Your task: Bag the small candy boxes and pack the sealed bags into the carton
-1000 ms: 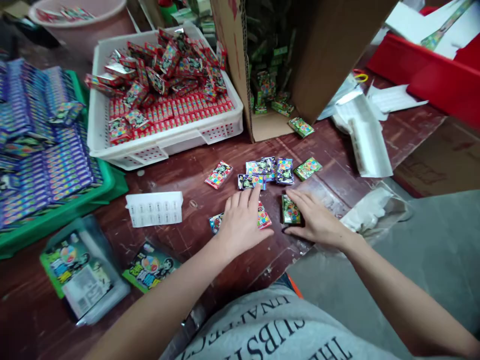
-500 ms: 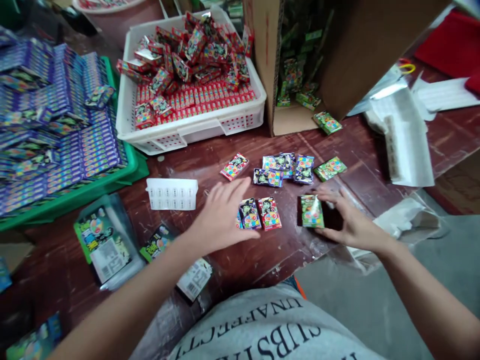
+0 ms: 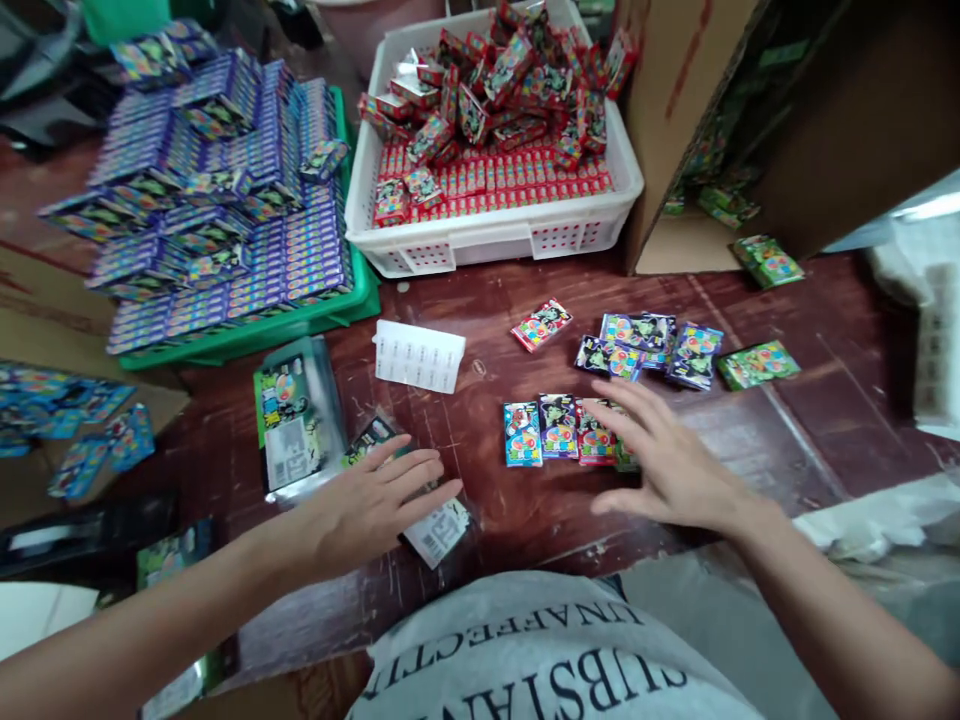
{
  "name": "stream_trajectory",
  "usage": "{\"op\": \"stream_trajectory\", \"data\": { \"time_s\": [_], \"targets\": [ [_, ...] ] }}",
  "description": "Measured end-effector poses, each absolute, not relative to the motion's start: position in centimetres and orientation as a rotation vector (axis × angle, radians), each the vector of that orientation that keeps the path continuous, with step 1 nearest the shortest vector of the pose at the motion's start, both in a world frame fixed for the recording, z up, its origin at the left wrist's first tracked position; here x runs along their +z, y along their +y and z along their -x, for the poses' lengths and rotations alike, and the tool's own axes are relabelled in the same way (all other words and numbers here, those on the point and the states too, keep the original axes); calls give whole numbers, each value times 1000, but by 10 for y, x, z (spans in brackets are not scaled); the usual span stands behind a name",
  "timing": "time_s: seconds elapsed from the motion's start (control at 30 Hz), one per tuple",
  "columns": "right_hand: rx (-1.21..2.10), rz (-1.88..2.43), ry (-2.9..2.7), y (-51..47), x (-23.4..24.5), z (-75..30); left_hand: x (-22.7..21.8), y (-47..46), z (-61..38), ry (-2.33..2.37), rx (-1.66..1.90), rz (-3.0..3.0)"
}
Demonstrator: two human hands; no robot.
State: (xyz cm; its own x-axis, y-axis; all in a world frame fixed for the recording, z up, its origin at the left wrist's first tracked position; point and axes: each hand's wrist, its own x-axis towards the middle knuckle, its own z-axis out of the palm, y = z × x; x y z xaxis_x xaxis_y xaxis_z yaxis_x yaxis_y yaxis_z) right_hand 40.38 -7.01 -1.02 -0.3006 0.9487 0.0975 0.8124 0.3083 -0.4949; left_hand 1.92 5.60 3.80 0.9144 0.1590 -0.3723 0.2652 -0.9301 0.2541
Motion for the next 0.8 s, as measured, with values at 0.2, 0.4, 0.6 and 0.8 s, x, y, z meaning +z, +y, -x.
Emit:
{"op": "stream_trajectory", "data": {
  "time_s": [0.2,0.4,0.6,0.8],
  "targets": [
    [453,1498,-2407,-23,-23,-344,48,34,-28,705,-194,-2762],
    [458,1469,-2313,-20,-38,-346,16,26,-35,1156,-160,-2530],
    [416,1558,-2070,-24,-37,-332,1,26,-41,1129,-64,-2465],
    [656,1300,-2327,-21,-33,-320,4,31,-47,1068,17,-2458]
  ]
}}
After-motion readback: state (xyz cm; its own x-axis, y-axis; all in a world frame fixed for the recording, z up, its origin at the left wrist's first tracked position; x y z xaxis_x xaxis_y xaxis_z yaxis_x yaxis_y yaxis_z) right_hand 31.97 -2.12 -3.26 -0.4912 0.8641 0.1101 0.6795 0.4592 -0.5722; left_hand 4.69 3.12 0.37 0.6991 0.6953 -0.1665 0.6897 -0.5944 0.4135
